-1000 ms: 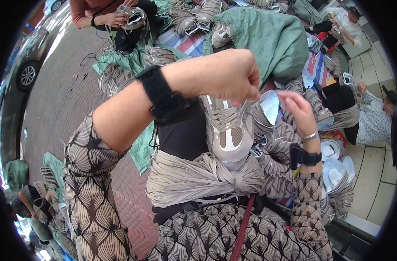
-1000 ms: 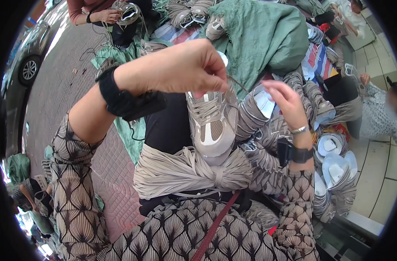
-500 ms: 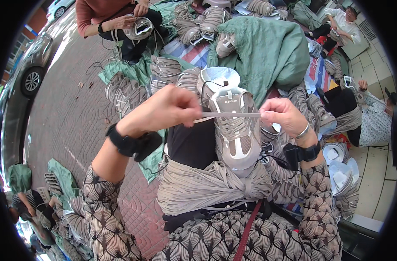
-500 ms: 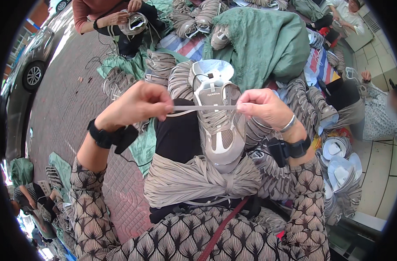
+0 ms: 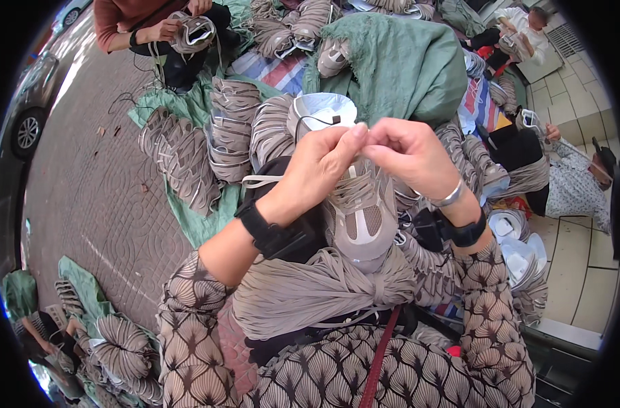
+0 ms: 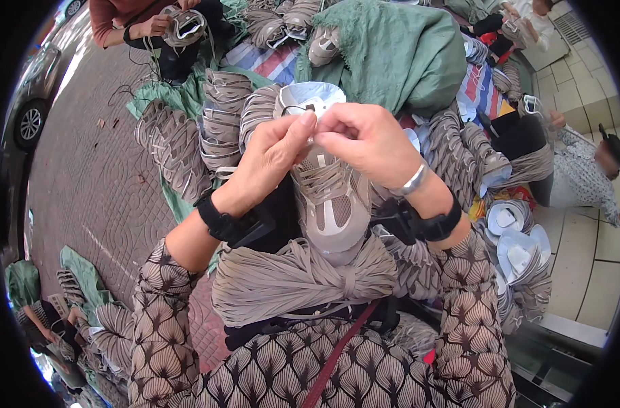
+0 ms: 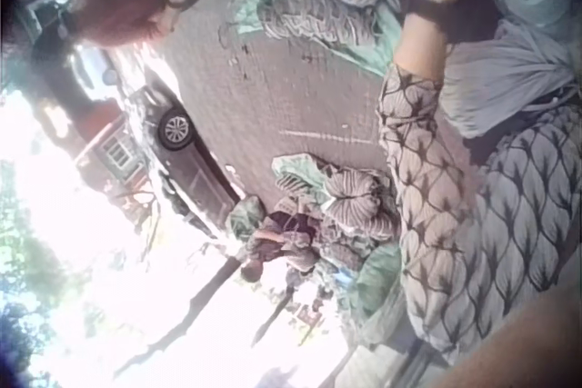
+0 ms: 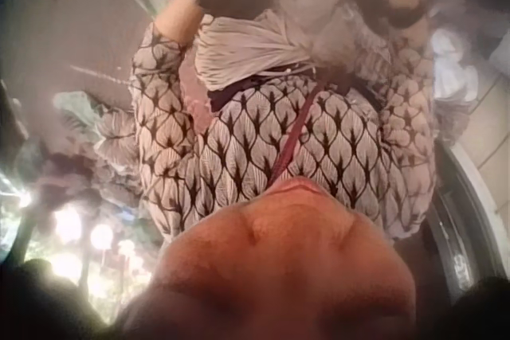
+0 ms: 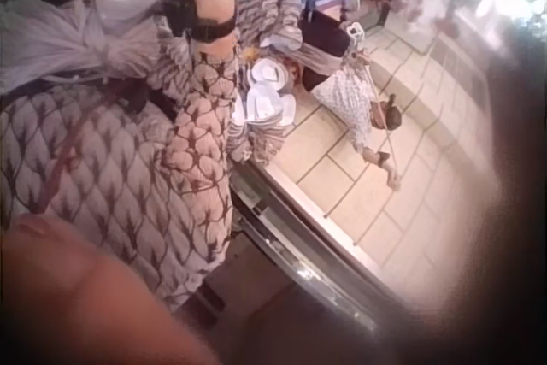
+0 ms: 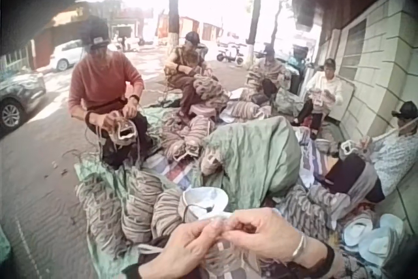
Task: The person threads a long shoelace through the eyelets of a white Reebok sneaker, pulling the lace through each hole and tightening it. The person works on a single shoe held in their lap, surrounded by many other laced shoes on a tarp.
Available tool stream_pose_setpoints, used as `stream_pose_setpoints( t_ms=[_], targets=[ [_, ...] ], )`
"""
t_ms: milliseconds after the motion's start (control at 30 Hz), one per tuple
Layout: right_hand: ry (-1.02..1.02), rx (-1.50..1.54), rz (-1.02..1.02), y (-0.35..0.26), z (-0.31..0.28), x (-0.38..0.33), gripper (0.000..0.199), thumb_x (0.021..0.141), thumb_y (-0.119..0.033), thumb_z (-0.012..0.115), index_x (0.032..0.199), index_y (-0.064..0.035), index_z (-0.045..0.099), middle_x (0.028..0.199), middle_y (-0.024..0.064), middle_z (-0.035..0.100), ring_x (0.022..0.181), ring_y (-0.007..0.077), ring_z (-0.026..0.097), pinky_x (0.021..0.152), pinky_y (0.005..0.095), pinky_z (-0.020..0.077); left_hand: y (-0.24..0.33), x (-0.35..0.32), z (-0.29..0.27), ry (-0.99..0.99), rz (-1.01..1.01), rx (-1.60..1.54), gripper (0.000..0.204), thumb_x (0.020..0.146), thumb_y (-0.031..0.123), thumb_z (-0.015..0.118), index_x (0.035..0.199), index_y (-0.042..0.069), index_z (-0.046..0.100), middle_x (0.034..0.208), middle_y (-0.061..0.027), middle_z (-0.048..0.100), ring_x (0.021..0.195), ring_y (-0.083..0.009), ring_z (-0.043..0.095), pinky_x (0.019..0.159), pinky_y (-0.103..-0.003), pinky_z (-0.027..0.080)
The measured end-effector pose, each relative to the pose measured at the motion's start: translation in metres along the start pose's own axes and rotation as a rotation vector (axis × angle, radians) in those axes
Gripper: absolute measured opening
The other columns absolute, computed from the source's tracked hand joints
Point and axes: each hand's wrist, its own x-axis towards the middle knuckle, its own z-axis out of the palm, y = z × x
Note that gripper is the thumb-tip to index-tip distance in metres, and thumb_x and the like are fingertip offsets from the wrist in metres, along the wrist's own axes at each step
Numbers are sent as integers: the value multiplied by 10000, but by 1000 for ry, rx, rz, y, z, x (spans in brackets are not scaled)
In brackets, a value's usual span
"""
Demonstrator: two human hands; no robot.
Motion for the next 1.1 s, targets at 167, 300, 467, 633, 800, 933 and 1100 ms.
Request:
stream_pose_setpoints(
  t_ms=[167, 300, 467, 633, 800, 933, 1100],
  targets=[
    [52, 229, 105, 34, 8, -19, 68, 899, -73, 635, 930, -12, 640, 748, -35, 603, 620, 18, 531, 551, 175, 430, -15, -4, 8, 115, 220, 397, 425, 1019, 436, 463, 1018, 33, 597, 818, -23, 572, 696, -74, 520, 612, -231, 422],
    [71, 313, 93, 43, 19, -22, 62, 906, -57, 626, 940, -7, 640, 764, -26, 610, 642, 27, 553, 570, 182, 457, -16, -3, 19, 30, 3, -59, 349, 1003, 390, 532, 945, 57, 619, 797, 46, 535, 665, -18, 432, 531, -198, 334],
    [120, 443, 156, 61, 20, -35, 66, 906, -69, 644, 943, -15, 643, 776, -17, 621, 651, 34, 572, 599, 193, 498, -25, -12, 4, -57, -80, -33, 291, 942, 302, 668, 786, 61, 620, 719, 104, 500, 638, 12, 389, 525, -172, 292],
    [197, 436, 129, 74, 39, -42, 86, 907, -71, 657, 966, -8, 661, 800, 0, 645, 656, 38, 592, 601, 190, 505, -18, -17, 13, -55, -202, -117, 220, 899, 252, 725, 880, 51, 637, 727, 82, 570, 598, 13, 437, 504, -167, 325],
    [264, 642, 184, 84, 44, -49, 186, 936, -80, 619, 1059, 57, 652, 881, 75, 682, 713, 103, 659, 659, 234, 568, -25, -18, 7, -19, -272, 7, 186, 878, 202, 746, 888, 25, 688, 727, 63, 603, 621, -3, 478, 529, -167, 367],
    [217, 706, 278, 77, 37, -59, 375, 962, -96, 563, 1279, 92, 495, 991, 150, 674, 731, 164, 684, 668, 273, 598, -44, -16, 7, 180, -91, 394, 149, 857, 147, 738, 886, 3, 711, 691, 25, 641, 599, -40, 539, 532, -205, 425],
    [-5, 622, 413, 61, 36, -61, 650, 964, -152, 559, 1467, 74, 213, 1023, 195, 666, 705, 177, 679, 582, 295, 597, -44, -11, 10, 263, -35, 707, 122, 814, 149, 716, 872, 41, 723, 631, -40, 648, 554, -91, 588, 525, -262, 453]
  ],
)
